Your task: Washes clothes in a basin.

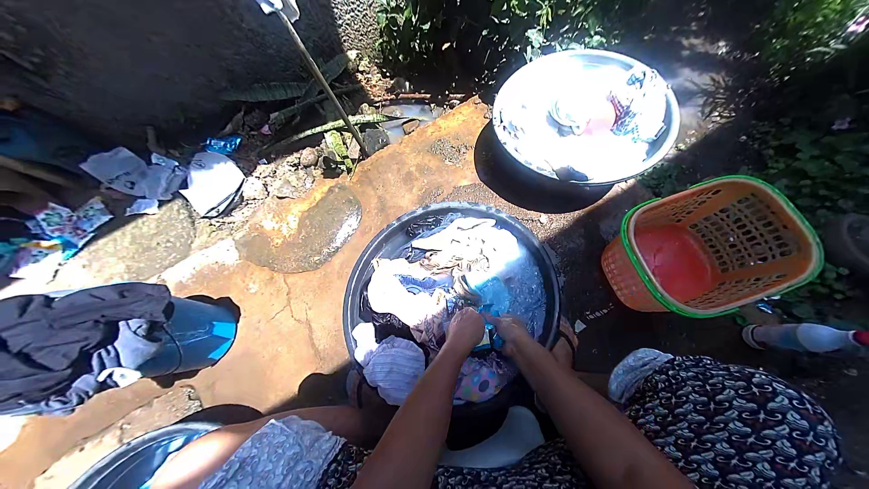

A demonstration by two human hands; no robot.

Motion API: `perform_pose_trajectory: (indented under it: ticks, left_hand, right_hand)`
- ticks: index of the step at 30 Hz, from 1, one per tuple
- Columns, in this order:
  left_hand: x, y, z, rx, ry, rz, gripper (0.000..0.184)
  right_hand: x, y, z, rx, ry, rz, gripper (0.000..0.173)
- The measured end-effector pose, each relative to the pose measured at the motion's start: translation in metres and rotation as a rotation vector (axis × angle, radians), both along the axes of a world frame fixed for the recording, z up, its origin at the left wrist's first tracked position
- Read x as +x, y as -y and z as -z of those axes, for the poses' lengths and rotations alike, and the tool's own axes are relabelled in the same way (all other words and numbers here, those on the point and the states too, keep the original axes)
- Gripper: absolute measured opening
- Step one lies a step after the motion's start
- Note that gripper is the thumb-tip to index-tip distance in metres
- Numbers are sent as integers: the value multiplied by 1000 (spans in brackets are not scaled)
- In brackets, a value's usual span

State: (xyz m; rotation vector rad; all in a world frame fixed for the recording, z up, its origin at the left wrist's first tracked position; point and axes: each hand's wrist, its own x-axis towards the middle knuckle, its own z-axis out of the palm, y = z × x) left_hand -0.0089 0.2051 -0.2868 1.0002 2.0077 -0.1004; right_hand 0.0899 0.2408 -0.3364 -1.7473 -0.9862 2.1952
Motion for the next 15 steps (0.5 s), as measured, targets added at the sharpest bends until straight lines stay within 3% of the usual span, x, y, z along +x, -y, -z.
perform_pose_trajectory:
  ticks: [7, 15]
  left_hand:
    - [5, 3, 16, -39, 20, -189, 64]
    - [6, 7, 63, -100, 10, -233, 48]
  right_hand:
    - [3, 9, 19, 38, 93, -151, 56]
    - [-5, 4, 38, 71, 316, -483, 36]
